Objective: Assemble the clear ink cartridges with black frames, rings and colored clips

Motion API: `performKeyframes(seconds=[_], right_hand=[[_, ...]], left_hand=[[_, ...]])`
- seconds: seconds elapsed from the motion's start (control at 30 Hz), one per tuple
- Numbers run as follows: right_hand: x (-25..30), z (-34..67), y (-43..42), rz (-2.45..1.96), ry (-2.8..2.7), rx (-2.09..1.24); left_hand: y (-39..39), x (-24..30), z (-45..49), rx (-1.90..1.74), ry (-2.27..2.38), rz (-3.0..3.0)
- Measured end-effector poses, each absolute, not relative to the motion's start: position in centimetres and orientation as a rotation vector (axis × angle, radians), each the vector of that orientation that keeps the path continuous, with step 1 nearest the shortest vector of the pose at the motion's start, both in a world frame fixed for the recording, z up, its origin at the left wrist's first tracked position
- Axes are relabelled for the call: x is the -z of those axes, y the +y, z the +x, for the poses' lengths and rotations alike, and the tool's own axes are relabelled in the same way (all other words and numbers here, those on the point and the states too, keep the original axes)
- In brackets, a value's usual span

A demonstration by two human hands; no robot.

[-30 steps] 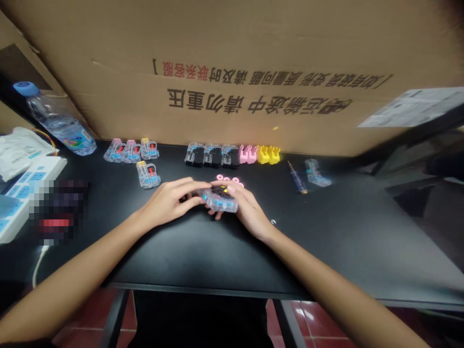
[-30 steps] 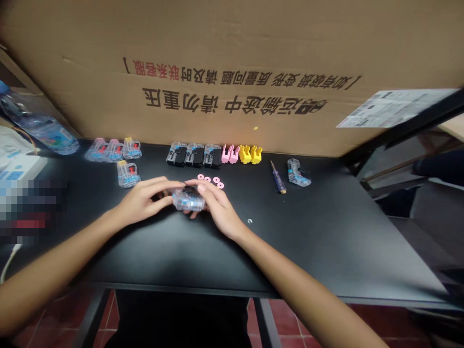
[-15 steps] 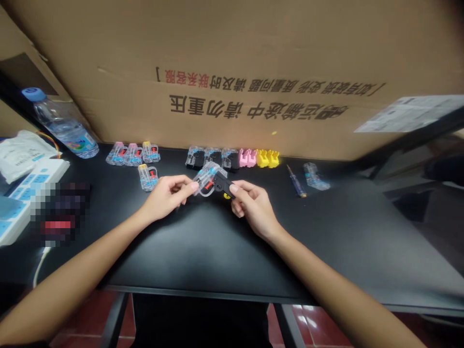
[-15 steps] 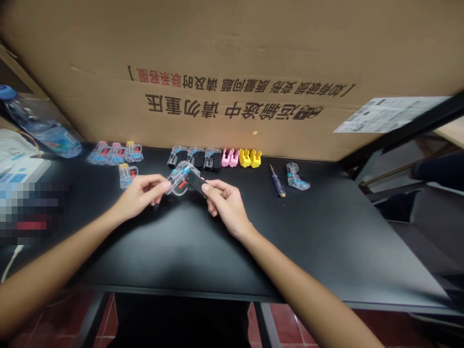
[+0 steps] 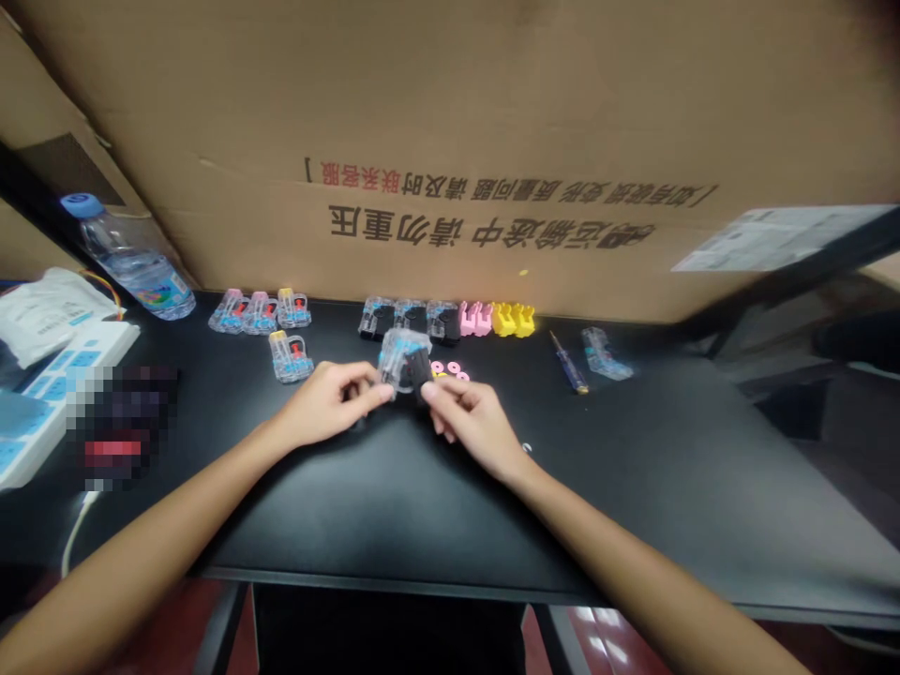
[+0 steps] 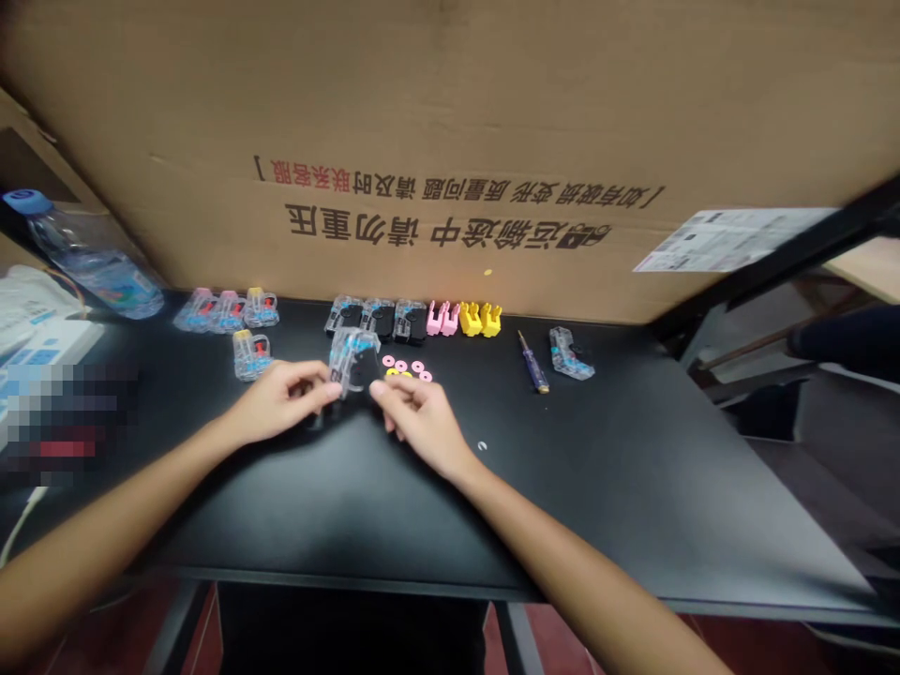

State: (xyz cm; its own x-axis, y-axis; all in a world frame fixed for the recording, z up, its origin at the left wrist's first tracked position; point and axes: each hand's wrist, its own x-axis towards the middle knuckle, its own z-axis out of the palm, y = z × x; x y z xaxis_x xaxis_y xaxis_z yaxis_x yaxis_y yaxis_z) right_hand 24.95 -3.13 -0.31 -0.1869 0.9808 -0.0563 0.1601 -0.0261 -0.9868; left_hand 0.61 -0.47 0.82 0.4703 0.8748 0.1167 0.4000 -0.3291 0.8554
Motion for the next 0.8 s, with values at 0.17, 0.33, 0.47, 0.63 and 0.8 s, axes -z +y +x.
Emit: performKeyframes(seconds=[0.17,0.33,0.47,0.63,0.8], right_hand=[[0.3,24.3,-3.8,-1.230,-1.570,-1.400],[0.5,24.5,-3.6,-1.232,-1.543,-1.444],[0.7,24.7,-3.5,-1.227,-1.540,-1.413],[0.7,24.8,-3.7,-1.222,-1.561,-1.362],[0.7,24.6,-3.8,-1.192,-1.621,-1.376]], left_hand=[[-0.9,-0.7,1.1,-0.646,1.063,1.983],[-0.1,-2.1,-0.5,-0.795,1.359,2.096],[1.2,-2.6,-2.6,-0.864,1.801,2.287],[2.5,-1.6,-4.1,-0.725,1.897,2.482],[2.9,-0.6,-4.3,-0.663,1.917,2.537]])
